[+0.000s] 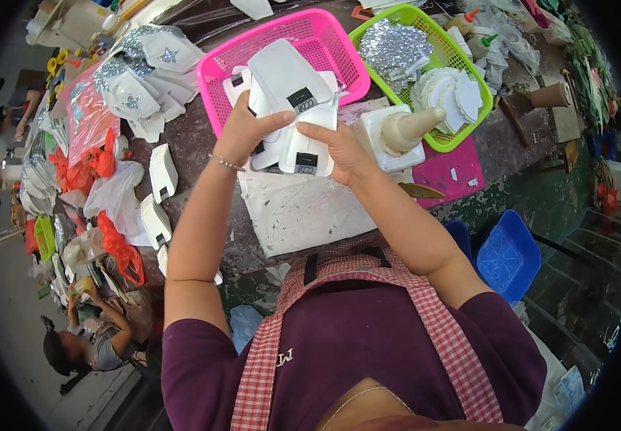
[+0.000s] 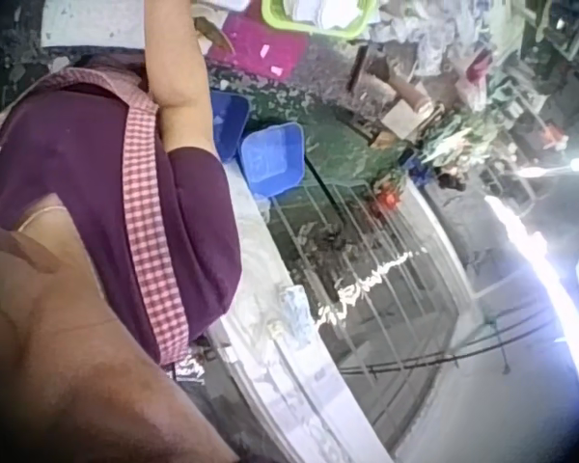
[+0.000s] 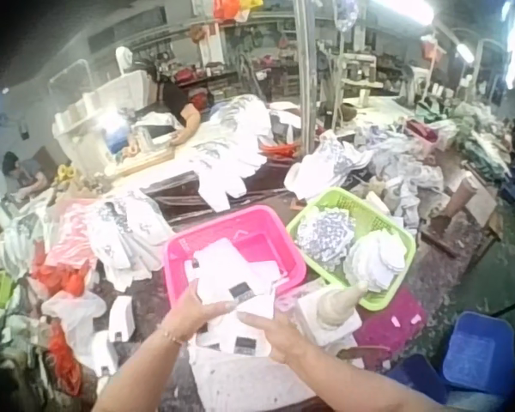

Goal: The person applies glue to stacks of small white paper pieces using a brush and a squeeze bottle. They repeatedly dip the brush into the glue, coat the paper stacks, and place them into a pink basket. The workspace is cluttered with various craft materials and plastic baskets.

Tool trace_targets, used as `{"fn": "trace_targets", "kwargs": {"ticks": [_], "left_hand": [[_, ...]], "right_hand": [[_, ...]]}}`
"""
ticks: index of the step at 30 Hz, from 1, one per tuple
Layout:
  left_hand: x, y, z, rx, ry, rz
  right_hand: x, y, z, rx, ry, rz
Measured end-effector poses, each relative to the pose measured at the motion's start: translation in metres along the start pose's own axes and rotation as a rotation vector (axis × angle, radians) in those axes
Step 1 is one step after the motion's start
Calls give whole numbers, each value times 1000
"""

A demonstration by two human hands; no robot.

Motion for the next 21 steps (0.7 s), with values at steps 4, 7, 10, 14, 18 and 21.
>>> {"fn": "trace_targets", "kwargs": {"ticks": [4, 7, 10, 14, 18, 21], "left_hand": [[-1, -33, 15, -85, 106, 132], [-9, -49, 6, -134, 167, 112], [-13, -45, -15, -121, 202, 175], [-24, -41, -51, -140, 268, 200], [-66, -69, -89, -120, 327, 88], [-72, -66, -79, 9, 375, -625]], "right_hand": [[-10, 25, 1, -10, 117, 129], [-9, 34, -4, -62, 182, 300], [-1, 22, -22, -111, 192, 390], [-2, 9, -47, -9, 130, 138], [-18, 32, -35, 82, 122, 45], [-30, 53, -5, 101, 115, -43]]}}
Point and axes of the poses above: each hand's wrist, its own z-axis away from the middle knuckle, its own x-axis out of the palm, y = z × x, the point moved 2 cm from there along -z, towards the middle knuckle, and after that the axes turned 3 degrees about x, right-handed, at the moved point
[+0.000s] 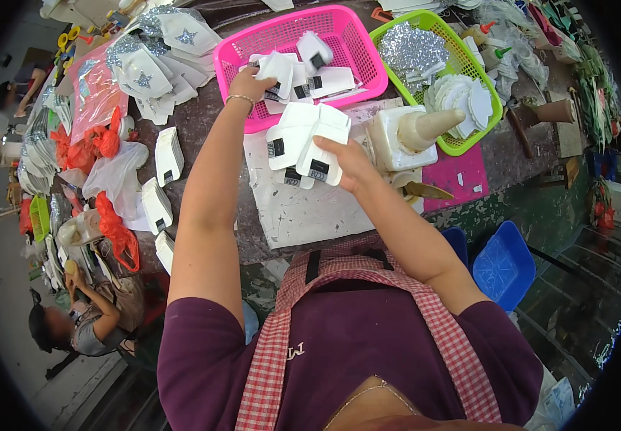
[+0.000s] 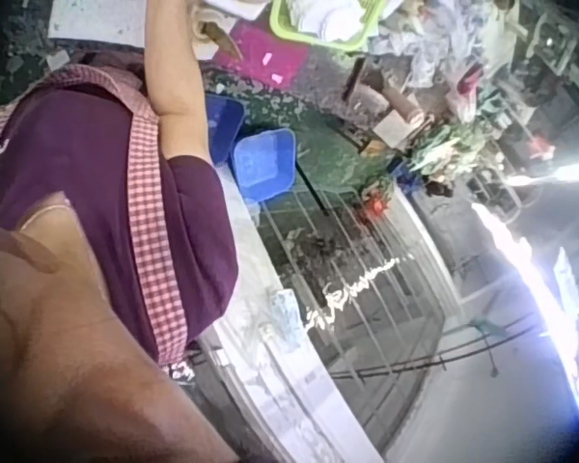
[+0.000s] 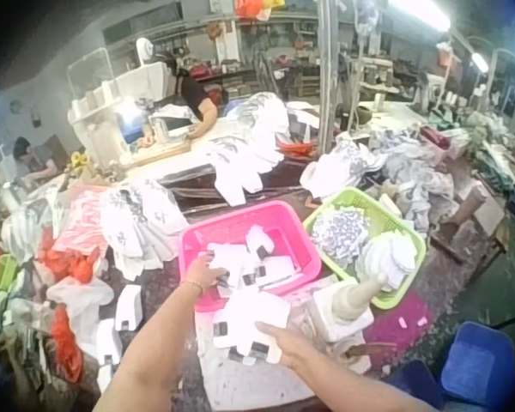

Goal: The person applies glue to stacks of small white paper pieces using a brush and a squeeze bottle. They repeatedly dip the brush into the glue, coat the paper stacks, and place them into a pink basket. The workspace is cluttered with various craft materials and plastic baskets.

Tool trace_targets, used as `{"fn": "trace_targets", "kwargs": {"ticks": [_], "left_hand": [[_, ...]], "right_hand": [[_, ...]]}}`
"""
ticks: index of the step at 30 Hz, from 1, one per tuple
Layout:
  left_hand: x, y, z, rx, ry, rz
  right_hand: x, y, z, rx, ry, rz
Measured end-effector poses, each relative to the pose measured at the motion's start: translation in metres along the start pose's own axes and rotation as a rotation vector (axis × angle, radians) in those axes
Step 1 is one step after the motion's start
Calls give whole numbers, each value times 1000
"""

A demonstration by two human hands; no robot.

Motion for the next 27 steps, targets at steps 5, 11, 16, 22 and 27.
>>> {"fn": "trace_targets", "kwargs": {"ticks": [5, 11, 16, 22, 27], "left_hand": [[-6, 18, 61, 77, -125, 424], [13, 33, 209, -12, -172, 561], [50, -14, 255, -55, -157, 341], [58, -48, 263, -394, 74, 628], [50, 3, 261, -160, -106, 635]], "right_hand": [[-5, 6, 33, -65, -49, -151], [-9, 6, 40, 70, -104, -144], [-41, 58, 26, 242, 74, -180], [-39, 76, 28, 176, 92, -8], [-30, 84, 40, 117, 26, 65]]}}
Point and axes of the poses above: each hand's wrist, its own z-axis away from the middle knuckle, its own x-axis out of the palm, y = z × x, the point moved 2 cm from there along -z, towards the middle knuckle, and after that the axes turned 3 degrees about x, right-handed, at the moved point
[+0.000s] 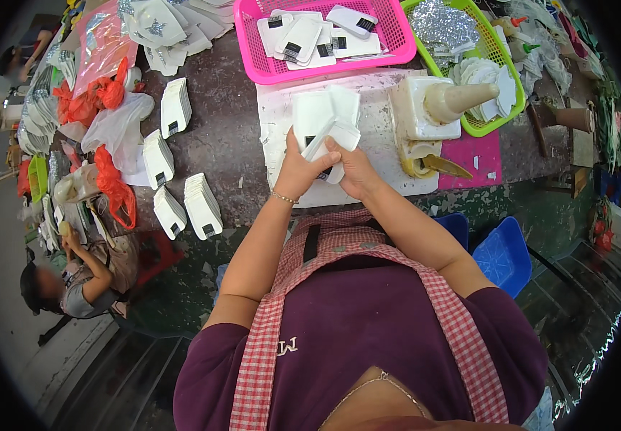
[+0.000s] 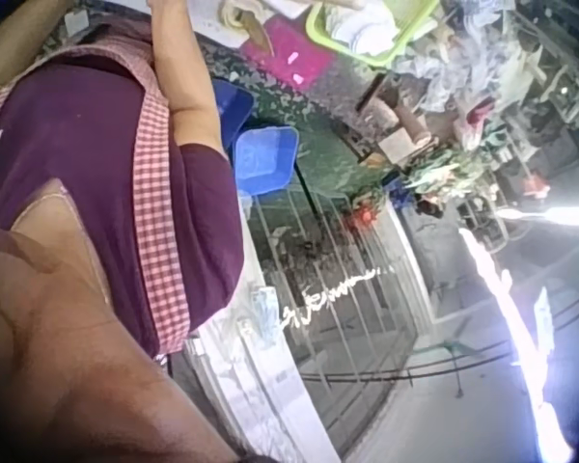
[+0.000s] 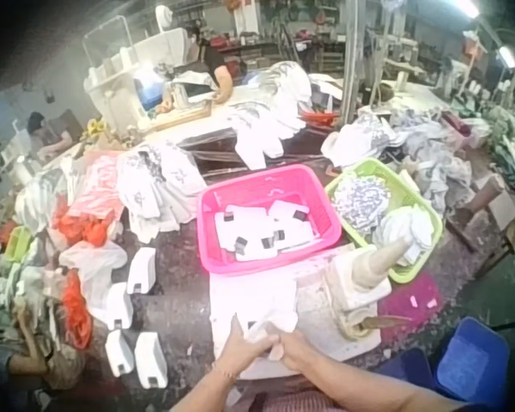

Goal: The person applies glue to stacks of small white paper pieces using a brush and a squeeze bottle. They repeatedly dip the brush into the glue, coat the paper stacks, and place them into a pink basket. The workspace is cluttered with various craft materials and plastic baskets.

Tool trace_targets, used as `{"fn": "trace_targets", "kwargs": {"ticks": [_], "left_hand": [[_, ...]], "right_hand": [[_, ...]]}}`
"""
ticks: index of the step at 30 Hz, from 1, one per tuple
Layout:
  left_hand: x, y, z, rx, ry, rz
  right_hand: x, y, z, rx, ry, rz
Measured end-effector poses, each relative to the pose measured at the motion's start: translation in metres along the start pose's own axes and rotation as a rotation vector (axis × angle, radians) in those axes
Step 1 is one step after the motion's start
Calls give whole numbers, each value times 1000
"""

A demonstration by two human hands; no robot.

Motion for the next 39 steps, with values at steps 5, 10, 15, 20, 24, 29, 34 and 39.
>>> {"fn": "trace_targets", "kwargs": {"ticks": [5, 10, 15, 20, 24, 29, 34, 39], "left_hand": [[-11, 1, 2, 37, 111, 85], [-38, 66, -8, 347, 8, -878], [-12, 69, -10, 515, -174, -1301], [-30, 64, -17, 507, -142, -933], [-58, 39, -17, 547, 147, -294], [-15, 11, -5, 352, -10, 279], [-13, -61, -10, 298, -62, 128], [-9, -63, -9, 459, -16, -13]], "right_hand": [[15, -14, 9, -14, -81, 161], [25, -55, 35, -981, 329, 1391], [56, -76, 24, -1023, -23, 1946], [20, -64, 1, -792, -15, 1522], [16, -72, 7, -396, -70, 778], [15, -64, 0, -390, -294, 764], [-26, -44, -13, -517, -277, 986], [-16, -31, -4, -509, -264, 1004]]}}
Point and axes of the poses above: each hand's wrist, its own z-axis away from the middle knuckle, its own x-axis out of the palm, y = z × x, the point moved 2 cm from there along -z, towards the middle knuckle, and after that the axes turned 3 degrees about x, right-handed, at the moved point
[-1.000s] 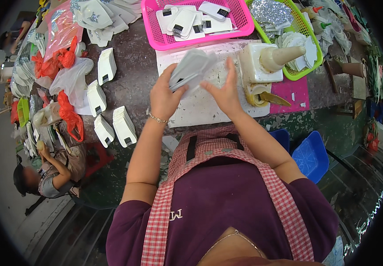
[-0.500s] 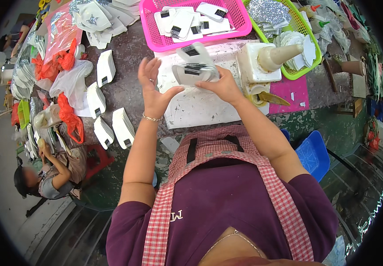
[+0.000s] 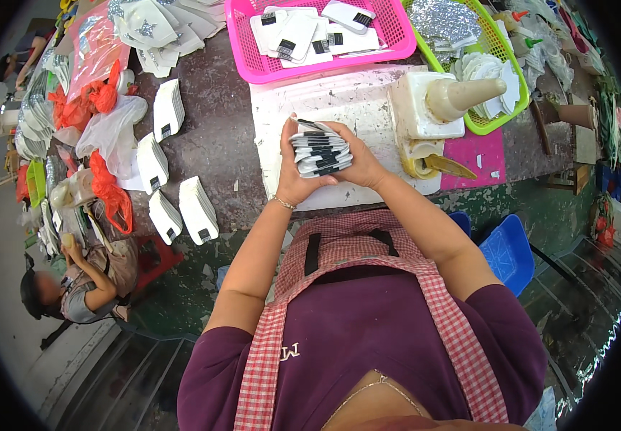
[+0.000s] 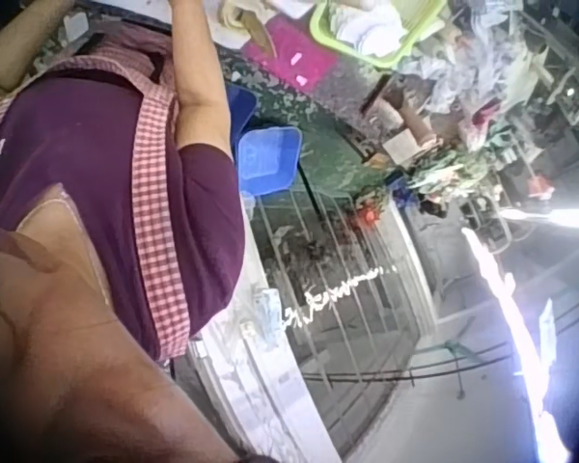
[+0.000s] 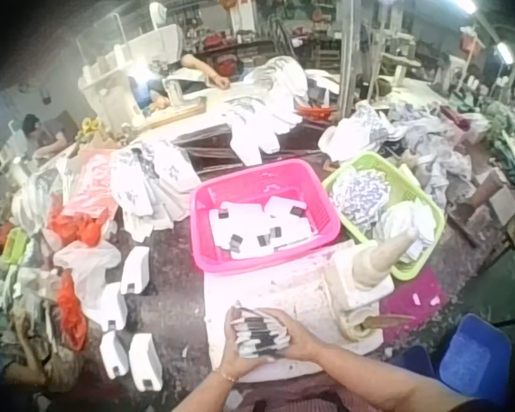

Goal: The person applies glue to stacks of small white paper pieces using a brush and a squeeze bottle. They repeatedly dip the brush into the glue, coat the paper stacks, and place them into a pink basket. The workspace is cluttered with various craft materials and plastic baskets.

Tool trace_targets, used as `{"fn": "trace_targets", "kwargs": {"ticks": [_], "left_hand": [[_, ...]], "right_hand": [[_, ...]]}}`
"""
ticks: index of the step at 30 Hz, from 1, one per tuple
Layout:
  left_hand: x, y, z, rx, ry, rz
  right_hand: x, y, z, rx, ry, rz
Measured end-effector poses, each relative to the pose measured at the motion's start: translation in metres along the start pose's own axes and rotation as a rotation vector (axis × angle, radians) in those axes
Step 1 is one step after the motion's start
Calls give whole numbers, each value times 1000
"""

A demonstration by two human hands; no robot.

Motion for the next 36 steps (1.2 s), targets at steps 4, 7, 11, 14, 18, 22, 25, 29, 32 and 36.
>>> {"fn": "trace_targets", "kwargs": {"ticks": [4, 7, 11, 14, 18, 22, 25, 29, 32, 36], "left_hand": [[1, 13, -4, -110, 55, 194], [0, 7, -6, -103, -64, 117], [18, 17, 6, 95, -54, 121], [9, 15, 6, -133, 64, 211], [14, 4, 5, -64, -57, 94], [24, 1, 14, 11, 24, 180], [23, 0, 11, -82, 19, 112], [25, -2, 10, 6, -14, 57], [23, -8, 12, -48, -77, -174], [22, -5, 9, -84, -27, -160]], "right_hand": [[0, 10, -5, 166, -62, -114], [1, 23, -4, -170, 92, 146], [4, 8, 1, -163, 167, 228], [-15, 7, 0, -286, 198, 520], [-9, 10, -2, -168, 106, 235], [3, 9, 6, -7, 64, 6], [6, 23, 10, -121, 79, 88], [5, 20, 11, -142, 80, -45], [10, 28, 15, -179, 123, 124], [10, 27, 13, -86, 138, 103]]}}
Point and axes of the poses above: each hand's wrist, its own z-axis away from the middle knuckle, its own x-axis out of the palm, y = z × x, the point moved 2 cm from there along -z, towards the middle knuckle, and after that the axes turned 3 degrees about x, right-handed, at the moved point
